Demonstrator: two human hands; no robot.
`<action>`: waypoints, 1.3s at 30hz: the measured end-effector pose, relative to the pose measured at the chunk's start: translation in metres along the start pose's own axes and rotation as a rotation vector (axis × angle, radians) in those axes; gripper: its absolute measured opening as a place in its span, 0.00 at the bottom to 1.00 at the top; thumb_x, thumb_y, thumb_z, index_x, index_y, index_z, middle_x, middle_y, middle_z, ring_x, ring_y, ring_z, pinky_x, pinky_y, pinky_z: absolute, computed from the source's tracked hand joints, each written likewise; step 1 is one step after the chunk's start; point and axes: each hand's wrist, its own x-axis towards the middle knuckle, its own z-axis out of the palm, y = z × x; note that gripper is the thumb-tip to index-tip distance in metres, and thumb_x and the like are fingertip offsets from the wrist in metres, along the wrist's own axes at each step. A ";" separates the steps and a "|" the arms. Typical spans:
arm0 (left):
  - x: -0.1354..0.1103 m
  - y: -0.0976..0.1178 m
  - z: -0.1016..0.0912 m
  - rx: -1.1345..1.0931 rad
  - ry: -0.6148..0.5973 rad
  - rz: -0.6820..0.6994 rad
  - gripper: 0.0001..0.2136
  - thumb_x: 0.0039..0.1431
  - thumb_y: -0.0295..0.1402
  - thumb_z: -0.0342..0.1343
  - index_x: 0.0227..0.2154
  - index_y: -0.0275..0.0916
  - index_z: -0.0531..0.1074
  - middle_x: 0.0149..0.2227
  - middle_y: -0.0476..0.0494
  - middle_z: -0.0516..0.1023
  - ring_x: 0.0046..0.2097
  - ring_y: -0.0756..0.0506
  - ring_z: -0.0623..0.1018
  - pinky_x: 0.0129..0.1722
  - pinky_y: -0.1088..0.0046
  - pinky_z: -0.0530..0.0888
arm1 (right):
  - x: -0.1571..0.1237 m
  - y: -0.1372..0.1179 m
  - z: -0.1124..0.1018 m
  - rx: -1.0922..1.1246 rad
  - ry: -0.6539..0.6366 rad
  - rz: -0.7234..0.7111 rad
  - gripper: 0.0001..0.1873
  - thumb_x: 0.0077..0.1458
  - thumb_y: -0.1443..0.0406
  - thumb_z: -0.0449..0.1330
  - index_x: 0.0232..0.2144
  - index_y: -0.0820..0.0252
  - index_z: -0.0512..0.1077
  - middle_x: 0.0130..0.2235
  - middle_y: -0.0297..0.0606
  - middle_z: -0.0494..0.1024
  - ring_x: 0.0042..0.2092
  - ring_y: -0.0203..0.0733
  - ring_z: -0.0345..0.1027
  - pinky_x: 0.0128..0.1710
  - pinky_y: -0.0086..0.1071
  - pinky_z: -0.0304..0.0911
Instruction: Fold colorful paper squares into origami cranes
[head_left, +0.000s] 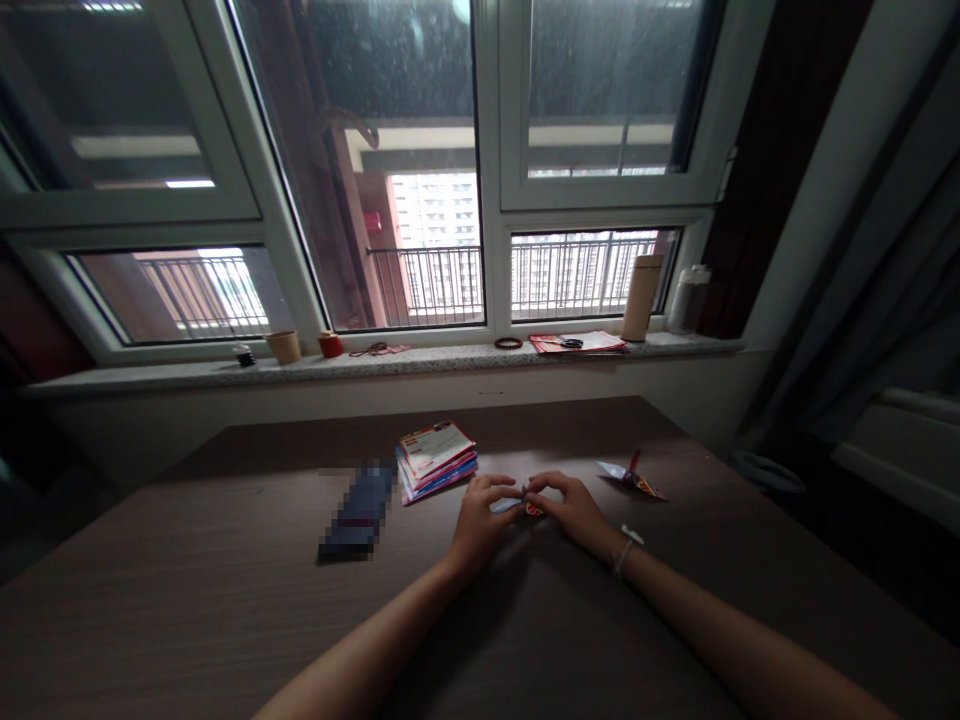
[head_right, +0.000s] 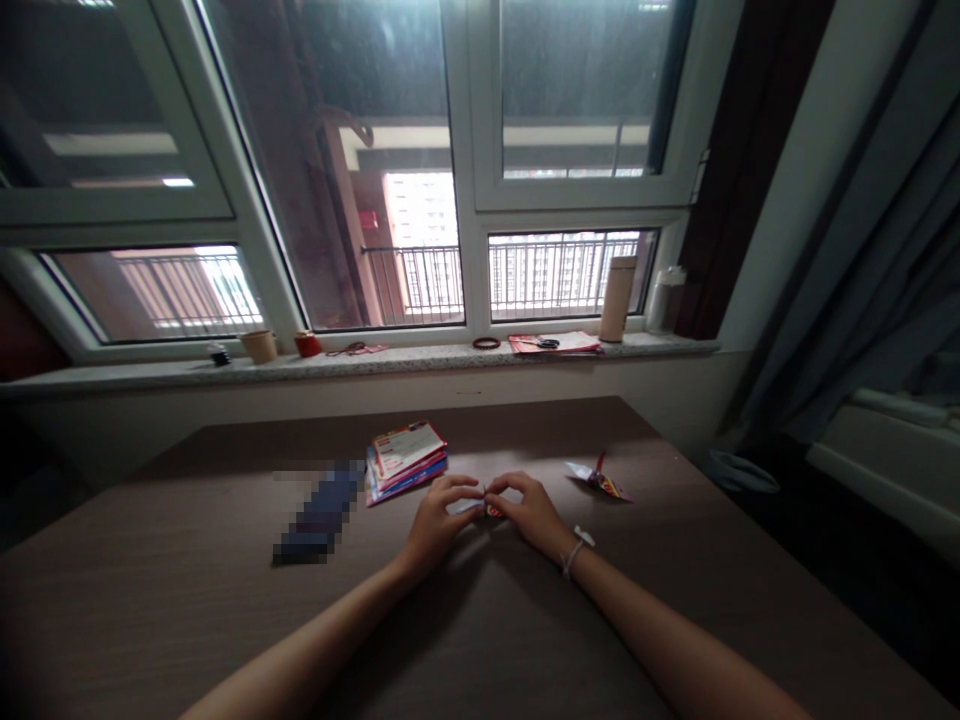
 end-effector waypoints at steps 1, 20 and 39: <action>0.000 0.000 0.000 -0.003 0.002 0.000 0.05 0.52 0.35 0.63 0.32 0.47 0.81 0.42 0.46 0.79 0.48 0.41 0.74 0.52 0.60 0.69 | 0.000 0.000 0.000 0.004 -0.004 -0.003 0.12 0.52 0.55 0.62 0.30 0.56 0.77 0.38 0.38 0.80 0.45 0.46 0.71 0.50 0.40 0.62; 0.001 -0.009 0.002 -0.052 -0.022 -0.006 0.05 0.52 0.32 0.62 0.32 0.45 0.81 0.43 0.46 0.79 0.48 0.42 0.75 0.53 0.62 0.68 | -0.001 -0.003 -0.003 0.018 -0.028 -0.012 0.12 0.53 0.54 0.61 0.30 0.56 0.76 0.39 0.39 0.80 0.46 0.46 0.71 0.51 0.40 0.62; 0.001 -0.014 0.009 -0.049 0.004 -0.004 0.05 0.53 0.29 0.59 0.31 0.41 0.79 0.40 0.45 0.80 0.46 0.44 0.76 0.50 0.64 0.69 | -0.006 -0.006 0.001 -0.027 0.102 -0.010 0.04 0.50 0.62 0.62 0.28 0.56 0.77 0.46 0.40 0.75 0.52 0.46 0.66 0.55 0.40 0.57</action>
